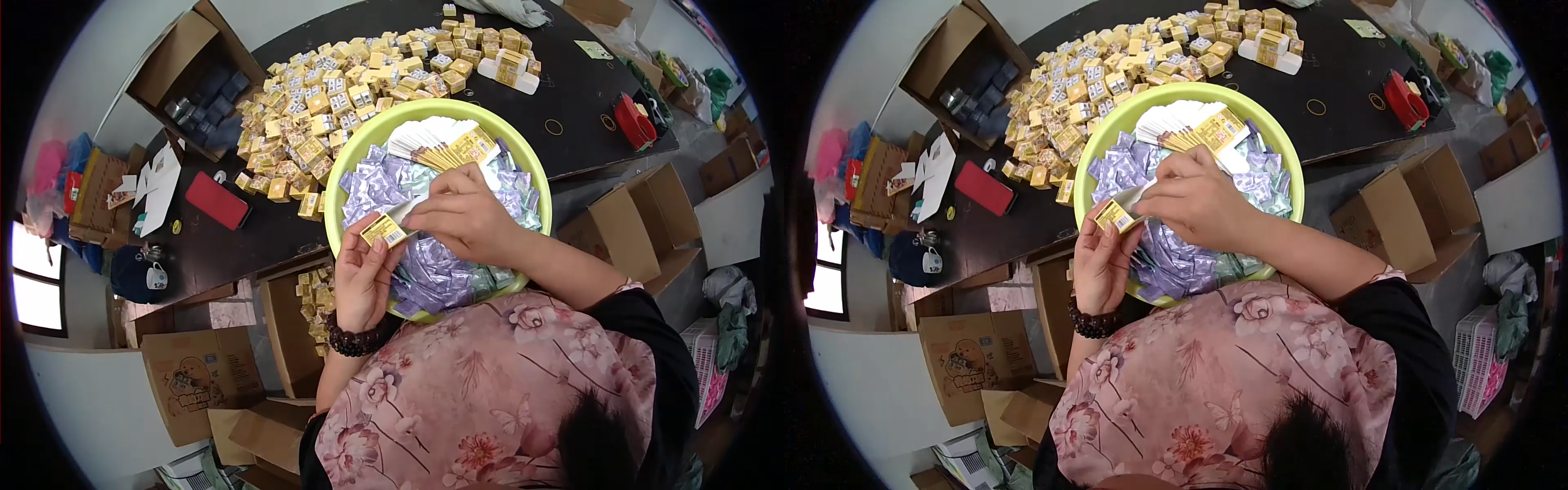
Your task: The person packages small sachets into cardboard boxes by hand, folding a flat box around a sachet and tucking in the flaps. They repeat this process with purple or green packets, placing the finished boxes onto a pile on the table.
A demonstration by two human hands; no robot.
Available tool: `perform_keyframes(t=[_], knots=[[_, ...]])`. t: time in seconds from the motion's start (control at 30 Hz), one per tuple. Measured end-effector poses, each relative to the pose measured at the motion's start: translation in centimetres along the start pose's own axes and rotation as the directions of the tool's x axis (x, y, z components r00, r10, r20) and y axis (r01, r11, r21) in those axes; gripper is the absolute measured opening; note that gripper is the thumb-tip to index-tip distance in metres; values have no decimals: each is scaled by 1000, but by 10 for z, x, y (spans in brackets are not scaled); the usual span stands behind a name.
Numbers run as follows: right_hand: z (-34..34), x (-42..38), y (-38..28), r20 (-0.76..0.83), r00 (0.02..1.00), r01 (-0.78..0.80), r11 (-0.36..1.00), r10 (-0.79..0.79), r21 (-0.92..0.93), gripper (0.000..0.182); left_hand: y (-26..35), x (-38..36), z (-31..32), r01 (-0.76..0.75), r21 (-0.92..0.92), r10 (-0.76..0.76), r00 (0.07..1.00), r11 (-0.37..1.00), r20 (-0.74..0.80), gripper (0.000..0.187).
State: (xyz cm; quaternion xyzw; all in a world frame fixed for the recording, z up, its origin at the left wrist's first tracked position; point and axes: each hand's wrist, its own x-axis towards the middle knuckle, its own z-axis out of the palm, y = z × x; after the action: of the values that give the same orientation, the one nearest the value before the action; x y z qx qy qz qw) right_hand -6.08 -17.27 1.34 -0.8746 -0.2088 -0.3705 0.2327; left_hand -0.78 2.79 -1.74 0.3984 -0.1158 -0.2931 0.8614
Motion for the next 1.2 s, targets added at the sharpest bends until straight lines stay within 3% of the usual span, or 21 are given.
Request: perform_keyframes(t=[0.1, 0.17, 0.27, 0.33, 0.37, 0.43, 0.53, 0.6, 0.67, 0.73, 0.8, 0.83, 0.9, 0.97, 1.03, 1.1, 1.2], knots=[[4, -3, -4, 69, 997, -43, 989, 33, 143, 27, -5, -1, 8, 20, -92, -19, 1000, 996, 13, 35], [9, -10, -11, -94, 979, -164, 975, 179, 147, 31, -7, -2, 10, 21, -151, -21, 1000, 988, 2, 34], [4, -14, -7, 12, 998, -54, 998, 54, 40, 31, -6, -3, 10, 68, -149, -62, 997, 987, 45, 34], [1, -14, -3, 12, 1000, 1, 999, -1, 39, 30, 3, -5, 11, 330, -301, -294, 942, 895, 160, 35], [0, -13, -2, 11, 998, 58, 998, -58, 40, 29, 2, -5, 9, 327, -302, -291, 943, 895, 158, 35], [5, -16, -5, -9, 997, 79, 992, -79, 97, 28, -2, -7, 3, 339, -218, -267, 916, 915, 301, 36], [8, -17, -13, -2, 996, 87, 974, -88, 211, 24, 6, -11, 12, 400, -244, -352, 911, 883, 217, 35], [4, -19, -17, 62, 997, -61, 895, 37, 441, 18, 5, -10, 8, 395, -225, -335, 906, 891, 259, 35], [5, -20, -16, 100, 994, -85, 878, 42, 472, 18, 0, -10, 3, 385, -206, -316, 900, 900, 302, 35], [8, -21, -17, 136, 990, -107, 859, 44, 500, 19, -7, -10, 1, 332, -144, -299, 931, 932, 210, 36], [12, -23, -21, 134, 963, -267, 733, 236, 626, 18, -1, -9, 9, 336, -114, -305, 926, 935, 224, 36], [14, -23, -18, 140, 963, -268, 732, 232, 626, 18, 1, -9, 12, 340, -81, -313, 919, 937, 239, 36], [20, -23, -12, 274, 948, -314, 607, 161, 730, 17, -1, -9, 8, 333, -49, -318, 929, 942, 187, 37], [23, -27, -10, 270, 943, -331, 611, 193, 719, 19, 0, -9, 8, 324, -15, -319, 938, 946, 135, 38], [26, -29, -11, 268, 937, -349, 617, 225, 705, 21, 5, -9, 12, 353, -111, -321, 918, 929, 233, 42], [30, -24, -10, 290, 901, -400, 361, 322, 843, 24, 3, -12, 8, 321, -90, -293, 927, 943, 236, 45], [27, -18, -11, 333, 904, -403, 269, 270, 875, 20, 4, -16, 7, 284, -50, -266, 938, 958, 221, 48]])
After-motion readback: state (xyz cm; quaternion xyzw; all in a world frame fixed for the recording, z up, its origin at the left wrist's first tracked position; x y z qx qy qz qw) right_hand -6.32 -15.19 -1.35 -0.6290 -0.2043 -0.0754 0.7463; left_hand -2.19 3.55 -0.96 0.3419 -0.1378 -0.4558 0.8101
